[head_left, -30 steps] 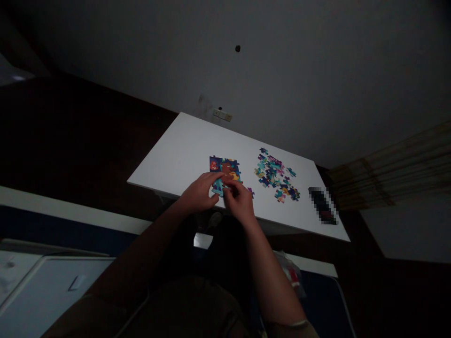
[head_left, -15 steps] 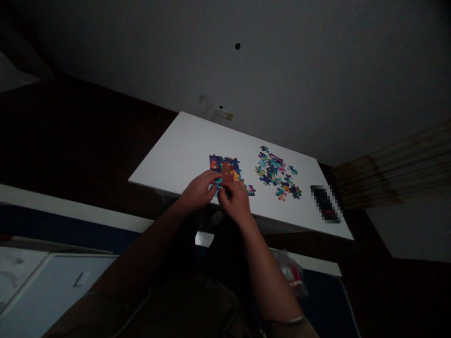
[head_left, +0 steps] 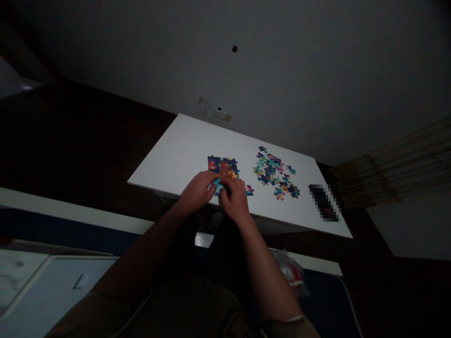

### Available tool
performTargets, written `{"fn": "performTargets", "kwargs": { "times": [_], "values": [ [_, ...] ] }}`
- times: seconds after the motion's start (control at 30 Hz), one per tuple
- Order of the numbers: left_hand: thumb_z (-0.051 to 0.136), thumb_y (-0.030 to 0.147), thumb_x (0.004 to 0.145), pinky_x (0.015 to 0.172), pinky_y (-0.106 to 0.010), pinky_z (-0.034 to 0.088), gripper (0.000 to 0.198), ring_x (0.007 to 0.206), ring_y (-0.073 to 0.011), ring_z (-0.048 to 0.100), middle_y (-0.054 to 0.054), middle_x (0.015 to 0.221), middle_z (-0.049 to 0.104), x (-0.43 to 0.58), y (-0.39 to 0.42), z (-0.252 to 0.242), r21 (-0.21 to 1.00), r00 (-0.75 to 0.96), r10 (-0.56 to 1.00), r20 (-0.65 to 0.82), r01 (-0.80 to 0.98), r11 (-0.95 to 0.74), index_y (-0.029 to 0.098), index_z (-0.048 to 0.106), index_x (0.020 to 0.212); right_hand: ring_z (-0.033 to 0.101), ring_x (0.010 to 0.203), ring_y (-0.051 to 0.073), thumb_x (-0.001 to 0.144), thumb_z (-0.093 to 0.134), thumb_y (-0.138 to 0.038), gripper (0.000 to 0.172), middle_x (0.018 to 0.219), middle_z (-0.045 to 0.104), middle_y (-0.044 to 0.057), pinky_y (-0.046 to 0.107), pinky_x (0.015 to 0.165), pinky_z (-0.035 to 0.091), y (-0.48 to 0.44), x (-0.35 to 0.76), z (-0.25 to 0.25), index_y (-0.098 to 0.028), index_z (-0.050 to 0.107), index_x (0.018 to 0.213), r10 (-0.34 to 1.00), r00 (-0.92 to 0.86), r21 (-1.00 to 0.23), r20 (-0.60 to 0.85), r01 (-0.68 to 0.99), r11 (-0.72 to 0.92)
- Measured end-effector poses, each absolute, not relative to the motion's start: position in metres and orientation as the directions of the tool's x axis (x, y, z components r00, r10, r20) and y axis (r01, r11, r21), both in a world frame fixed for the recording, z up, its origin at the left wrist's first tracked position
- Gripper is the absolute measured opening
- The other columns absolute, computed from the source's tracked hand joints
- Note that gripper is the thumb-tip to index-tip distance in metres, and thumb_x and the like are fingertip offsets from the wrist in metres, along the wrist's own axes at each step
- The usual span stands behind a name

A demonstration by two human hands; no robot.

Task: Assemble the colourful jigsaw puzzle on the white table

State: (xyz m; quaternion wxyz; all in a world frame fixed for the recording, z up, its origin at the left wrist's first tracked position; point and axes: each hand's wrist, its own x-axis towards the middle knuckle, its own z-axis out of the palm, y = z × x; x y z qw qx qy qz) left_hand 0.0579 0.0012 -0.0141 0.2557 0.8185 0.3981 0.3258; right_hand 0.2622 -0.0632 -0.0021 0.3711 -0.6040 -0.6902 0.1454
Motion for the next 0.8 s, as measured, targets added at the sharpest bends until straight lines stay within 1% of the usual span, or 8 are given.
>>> {"fn": "performTargets", "kwargs": {
  "times": [0.1,0.23,0.33,0.47,0.57,0.63,0.73,0.8],
  "values": [
    [0.067,0.023,0.113,0.134,-0.068,0.067,0.039,0.147,-0.04,0.085,-0.01,0.15,0.091,0.058,0.0009,-0.0146,0.662,0.472,0.816,0.335,0.499,-0.56,0.035,0.088,0.143,0.077,0.135,0.04,0.102,0.071,-0.018,0.029,0.136,0.089,0.014,0.064,0.128,0.06,-0.0636,0.267,0.001,-0.027,0.084,0.125,0.945,0.016,-0.686,0.328,0.691,0.226],
    [0.071,0.027,0.113,0.133,-0.068,0.066,0.032,0.145,-0.0398,0.083,-0.01,0.147,0.092,0.0577,0.001,-0.0142,0.647,0.455,0.83,0.323,0.534,-0.545,0.034,0.089,0.138,0.08,0.133,0.04,0.103,0.069,-0.019,0.027,0.133,0.091,0.014,0.067,0.13,0.06,-0.0633,0.2703,0.0003,-0.027,0.084,0.125,0.942,0.04,-0.709,0.333,0.669,0.223],
    [0.072,0.029,0.116,0.133,-0.068,0.065,0.027,0.143,-0.0392,0.082,-0.013,0.145,0.092,0.0568,0.0012,-0.0139,0.633,0.443,0.84,0.314,0.562,-0.533,0.028,0.091,0.135,0.082,0.13,0.041,0.104,0.071,-0.02,0.025,0.129,0.092,0.012,0.07,0.13,0.062,-0.0629,0.2689,-0.0011,-0.029,0.085,0.122,0.941,0.037,-0.703,0.336,0.674,0.224],
    [0.071,0.029,0.12,0.136,-0.067,0.062,0.028,0.147,-0.0386,0.079,-0.017,0.149,0.092,0.0561,-0.0003,-0.0143,0.589,0.456,0.834,0.311,0.596,-0.546,0.021,0.095,0.132,0.084,0.125,0.041,0.103,0.075,-0.017,0.024,0.121,0.091,0.011,0.071,0.128,0.066,-0.0624,0.266,0.0004,-0.036,0.086,0.112,0.94,0.037,-0.687,0.34,0.692,0.221],
    [0.065,0.028,0.124,0.135,-0.066,0.063,0.034,0.149,-0.0397,0.079,-0.019,0.15,0.092,0.057,-0.0026,-0.0145,0.536,0.481,0.816,0.32,0.619,-0.574,0.018,0.096,0.133,0.085,0.124,0.04,0.101,0.076,-0.014,0.024,0.122,0.091,0.011,0.068,0.123,0.069,-0.062,0.2653,0.0035,-0.035,0.087,0.109,0.942,0.036,-0.682,0.333,0.7,0.214],
    [0.065,0.029,0.124,0.135,-0.064,0.064,0.034,0.148,-0.0394,0.08,-0.019,0.15,0.093,0.0582,-0.0039,-0.0142,0.507,0.486,0.812,0.325,0.635,-0.583,0.018,0.096,0.134,0.085,0.123,0.039,0.102,0.076,-0.014,0.023,0.122,0.092,0.011,0.065,0.121,0.07,-0.0618,0.2652,0.0052,-0.033,0.086,0.108,0.944,0.04,-0.684,0.326,0.699,0.207],
    [0.074,0.029,0.118,0.135,-0.062,0.065,0.026,0.146,-0.0394,0.081,-0.017,0.147,0.093,0.0599,-0.0049,-0.0127,0.488,0.482,0.815,0.321,0.654,-0.579,0.022,0.096,0.131,0.085,0.123,0.038,0.104,0.075,-0.013,0.021,0.121,0.091,0.012,0.063,0.123,0.068,-0.0615,0.2644,0.0062,-0.032,0.084,0.106,0.946,0.046,-0.681,0.32,0.705,0.196],
    [0.076,0.029,0.116,0.135,-0.061,0.065,0.026,0.146,-0.0395,0.081,-0.017,0.149,0.093,0.0607,-0.0056,-0.0107,0.47,0.49,0.812,0.317,0.662,-0.583,0.023,0.094,0.133,0.084,0.123,0.038,0.103,0.075,-0.012,0.02,0.119,0.09,0.012,0.064,0.123,0.068,-0.0615,0.2637,0.0064,-0.03,0.083,0.106,0.946,0.037,-0.675,0.323,0.71,0.203]
  ]
}}
